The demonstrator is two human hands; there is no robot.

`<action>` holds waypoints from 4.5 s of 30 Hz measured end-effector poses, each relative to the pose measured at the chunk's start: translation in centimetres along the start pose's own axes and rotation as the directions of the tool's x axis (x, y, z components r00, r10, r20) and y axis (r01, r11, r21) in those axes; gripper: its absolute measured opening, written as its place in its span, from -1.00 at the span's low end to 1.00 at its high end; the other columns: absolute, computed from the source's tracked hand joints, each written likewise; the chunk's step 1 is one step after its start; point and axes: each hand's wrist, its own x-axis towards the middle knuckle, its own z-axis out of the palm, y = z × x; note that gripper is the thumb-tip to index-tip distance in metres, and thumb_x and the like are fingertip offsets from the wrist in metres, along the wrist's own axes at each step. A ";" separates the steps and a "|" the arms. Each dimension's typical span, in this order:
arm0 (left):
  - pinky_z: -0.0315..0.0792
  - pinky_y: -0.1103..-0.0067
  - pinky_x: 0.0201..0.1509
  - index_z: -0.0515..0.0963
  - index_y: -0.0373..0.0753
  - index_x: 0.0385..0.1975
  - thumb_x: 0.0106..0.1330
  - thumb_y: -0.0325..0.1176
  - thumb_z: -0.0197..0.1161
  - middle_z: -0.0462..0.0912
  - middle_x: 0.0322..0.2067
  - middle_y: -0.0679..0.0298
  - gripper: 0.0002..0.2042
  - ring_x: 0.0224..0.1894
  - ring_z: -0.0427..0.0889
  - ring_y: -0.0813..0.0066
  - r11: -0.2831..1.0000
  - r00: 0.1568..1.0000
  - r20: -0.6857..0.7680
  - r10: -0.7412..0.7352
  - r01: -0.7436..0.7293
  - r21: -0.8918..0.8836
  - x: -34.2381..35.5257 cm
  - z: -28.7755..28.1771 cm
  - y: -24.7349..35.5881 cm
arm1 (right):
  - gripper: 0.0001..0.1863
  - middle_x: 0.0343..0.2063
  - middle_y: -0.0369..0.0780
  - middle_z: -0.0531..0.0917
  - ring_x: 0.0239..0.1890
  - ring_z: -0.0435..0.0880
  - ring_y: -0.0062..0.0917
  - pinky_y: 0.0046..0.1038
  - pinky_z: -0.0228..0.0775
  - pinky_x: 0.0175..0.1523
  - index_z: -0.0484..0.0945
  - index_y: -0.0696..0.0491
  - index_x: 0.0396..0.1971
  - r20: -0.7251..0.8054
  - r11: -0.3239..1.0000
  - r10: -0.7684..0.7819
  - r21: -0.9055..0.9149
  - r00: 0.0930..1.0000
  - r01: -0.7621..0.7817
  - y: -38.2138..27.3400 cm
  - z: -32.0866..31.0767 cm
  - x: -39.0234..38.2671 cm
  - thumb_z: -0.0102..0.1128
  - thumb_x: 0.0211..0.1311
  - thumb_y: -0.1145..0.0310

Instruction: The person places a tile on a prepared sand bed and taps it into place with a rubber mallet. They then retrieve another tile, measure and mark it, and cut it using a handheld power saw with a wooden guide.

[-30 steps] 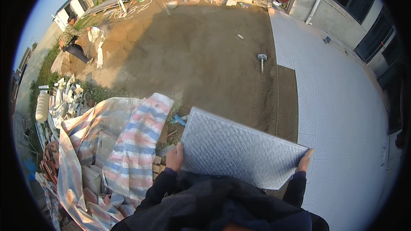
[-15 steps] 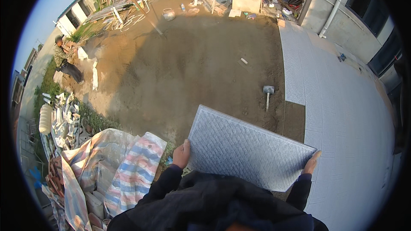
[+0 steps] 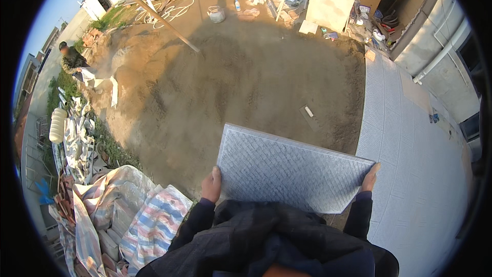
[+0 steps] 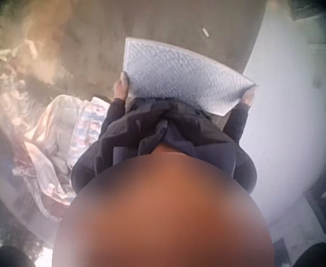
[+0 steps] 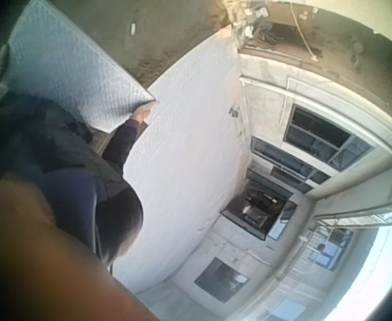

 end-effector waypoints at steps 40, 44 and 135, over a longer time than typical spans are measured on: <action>0.46 0.39 -0.06 0.60 -0.66 -0.12 0.65 0.13 -0.14 0.71 -0.32 0.09 -0.26 -0.26 0.58 0.36 0.788 0.818 -0.245 -0.520 0.348 -0.508 103.9 20.5 41.8 | 0.06 -0.02 0.29 0.66 0.21 0.59 0.07 -0.12 0.31 0.32 0.65 0.31 0.04 0.275 0.828 -0.187 -0.472 0.943 0.302 -59.3 99.8 79.3 -0.44 0.46 -0.49; 0.47 0.40 -0.04 0.60 -0.67 -0.10 0.64 0.15 -0.14 0.71 -0.30 0.05 -0.24 -0.24 0.59 0.36 0.753 0.763 -0.251 -0.595 0.421 -0.506 110.4 18.9 44.3 | 0.04 -0.06 0.29 0.67 0.15 0.60 0.15 -0.11 0.34 0.29 0.66 0.33 0.00 0.418 0.751 -0.155 -0.538 0.895 0.382 -63.1 107.4 81.0 -0.45 0.49 -0.45; 0.53 0.10 -0.30 0.59 -0.23 -0.32 0.39 -0.20 0.25 0.68 -0.48 -0.02 -0.79 -0.37 0.70 -0.11 0.346 -0.074 0.929 0.363 -0.915 -0.208 187.7 84.8 32.0 | -0.54 -0.38 -0.11 0.77 -0.43 0.77 -0.45 -0.42 0.58 -0.24 0.73 0.27 -0.17 -0.494 0.920 0.165 -0.234 0.854 -0.313 -18.0 122.4 108.3 0.27 0.30 0.09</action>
